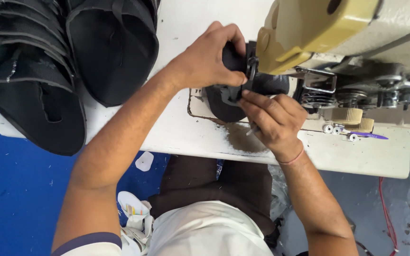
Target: The person uses a sewing machine to stitch a black strap onto the upper part of a black slipper. They repeatedly guide the slipper under the needle, sew a section, and then remove it to reposition for the next stitch.
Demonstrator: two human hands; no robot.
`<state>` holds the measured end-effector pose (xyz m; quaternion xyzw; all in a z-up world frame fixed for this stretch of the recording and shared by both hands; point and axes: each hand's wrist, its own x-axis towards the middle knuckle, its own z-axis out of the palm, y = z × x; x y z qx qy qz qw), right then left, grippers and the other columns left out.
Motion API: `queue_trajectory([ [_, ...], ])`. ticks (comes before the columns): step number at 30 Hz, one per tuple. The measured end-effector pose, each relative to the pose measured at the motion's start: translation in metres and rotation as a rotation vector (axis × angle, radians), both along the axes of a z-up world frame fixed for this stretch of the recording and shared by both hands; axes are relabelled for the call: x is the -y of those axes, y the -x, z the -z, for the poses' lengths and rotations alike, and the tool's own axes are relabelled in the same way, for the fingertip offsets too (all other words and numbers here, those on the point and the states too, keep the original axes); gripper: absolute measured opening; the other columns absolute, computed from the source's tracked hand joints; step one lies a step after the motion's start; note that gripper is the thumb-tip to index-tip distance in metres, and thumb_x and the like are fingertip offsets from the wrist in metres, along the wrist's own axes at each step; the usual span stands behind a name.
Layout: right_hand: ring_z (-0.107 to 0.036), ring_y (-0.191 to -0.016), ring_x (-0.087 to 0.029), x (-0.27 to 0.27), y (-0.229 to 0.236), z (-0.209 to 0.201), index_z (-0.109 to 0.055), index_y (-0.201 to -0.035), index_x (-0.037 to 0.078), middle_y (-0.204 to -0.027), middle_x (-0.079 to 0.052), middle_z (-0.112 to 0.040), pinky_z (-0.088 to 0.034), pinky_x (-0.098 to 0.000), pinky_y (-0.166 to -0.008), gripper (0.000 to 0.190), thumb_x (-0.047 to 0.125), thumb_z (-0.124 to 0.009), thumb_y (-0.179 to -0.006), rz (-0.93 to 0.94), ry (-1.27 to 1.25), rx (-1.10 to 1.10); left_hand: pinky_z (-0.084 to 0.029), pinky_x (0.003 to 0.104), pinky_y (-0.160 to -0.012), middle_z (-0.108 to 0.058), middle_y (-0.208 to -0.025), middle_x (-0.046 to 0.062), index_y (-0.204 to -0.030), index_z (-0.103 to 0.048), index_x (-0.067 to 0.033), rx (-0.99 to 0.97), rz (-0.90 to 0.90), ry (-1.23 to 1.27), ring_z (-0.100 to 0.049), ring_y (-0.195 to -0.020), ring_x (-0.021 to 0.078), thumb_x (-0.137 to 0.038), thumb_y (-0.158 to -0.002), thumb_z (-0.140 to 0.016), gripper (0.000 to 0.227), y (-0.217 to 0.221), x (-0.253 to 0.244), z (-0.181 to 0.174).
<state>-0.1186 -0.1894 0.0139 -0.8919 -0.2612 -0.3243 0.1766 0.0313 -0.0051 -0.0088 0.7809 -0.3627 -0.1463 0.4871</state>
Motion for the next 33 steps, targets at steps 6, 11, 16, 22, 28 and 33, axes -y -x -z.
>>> queue_trajectory([
  [6,-0.062,-0.081,-0.017,0.004,-0.004,0.003,-0.078,-0.104,0.011,-0.114,0.000,-0.075,-0.049,-0.0295,-0.070,0.021,0.004,-0.085,-0.086,0.056,-0.024,-0.009,-0.054,0.030,-0.078,-0.047,-0.107,0.006,-0.108,-0.062,-0.0111,-0.188,0.016,0.005,-0.053,-0.095,0.0175,-0.021,-0.074,-0.084,0.042,-0.013,0.005,0.001],
  [11,-0.060,-0.077,-0.017,0.005,-0.004,0.011,-0.078,-0.103,0.012,-0.114,0.000,-0.075,-0.048,-0.0294,-0.068,0.021,0.003,-0.085,-0.086,0.075,-0.044,0.001,-0.051,0.024,-0.072,-0.061,-0.091,0.001,-0.096,-0.063,-0.0082,-0.376,0.056,0.113,-0.059,-0.083,0.0105,-0.015,-0.086,-0.083,0.023,-0.033,0.011,0.005],
  [16,-0.059,-0.077,-0.018,0.003,-0.003,0.012,-0.077,-0.102,0.011,-0.114,0.000,-0.075,-0.048,-0.0300,-0.067,0.020,0.004,-0.086,-0.085,0.079,-0.033,0.014,-0.054,0.021,-0.076,-0.069,-0.088,-0.002,-0.092,-0.063,-0.0061,-0.453,0.285,0.248,-0.067,-0.084,0.0066,-0.005,-0.090,-0.081,0.018,-0.054,0.023,0.011],
  [22,-0.058,-0.077,-0.018,0.004,0.001,0.010,-0.078,-0.102,0.012,-0.114,0.002,-0.075,-0.047,-0.0300,-0.065,0.021,0.004,-0.086,-0.083,0.096,-0.023,-0.004,-0.056,0.021,-0.081,-0.070,-0.093,-0.002,-0.100,-0.066,-0.0031,-0.517,0.438,0.270,-0.066,-0.088,0.0062,0.000,-0.089,-0.080,0.018,-0.054,0.030,0.011],
  [28,-0.057,-0.076,-0.019,-0.003,0.011,0.002,-0.077,-0.105,0.012,-0.117,0.001,-0.075,-0.048,-0.0308,-0.068,0.024,0.003,-0.083,-0.083,0.133,-0.031,-0.056,-0.057,0.023,-0.087,-0.072,-0.099,0.001,-0.106,-0.069,-0.0018,-0.560,0.324,0.325,-0.068,-0.092,0.0084,0.001,-0.088,-0.080,0.021,-0.023,0.019,0.016],
  [33,-0.070,-0.097,-0.020,-0.008,0.024,-0.001,-0.073,-0.130,0.007,-0.132,-0.007,-0.072,-0.048,-0.0318,-0.080,0.037,0.007,-0.068,-0.094,0.349,-0.110,-0.136,-0.057,0.029,-0.096,-0.074,-0.110,0.007,-0.111,-0.071,-0.0003,-0.246,-0.387,0.506,-0.070,-0.104,0.0145,0.002,-0.086,-0.079,0.027,0.064,0.024,0.007],
])
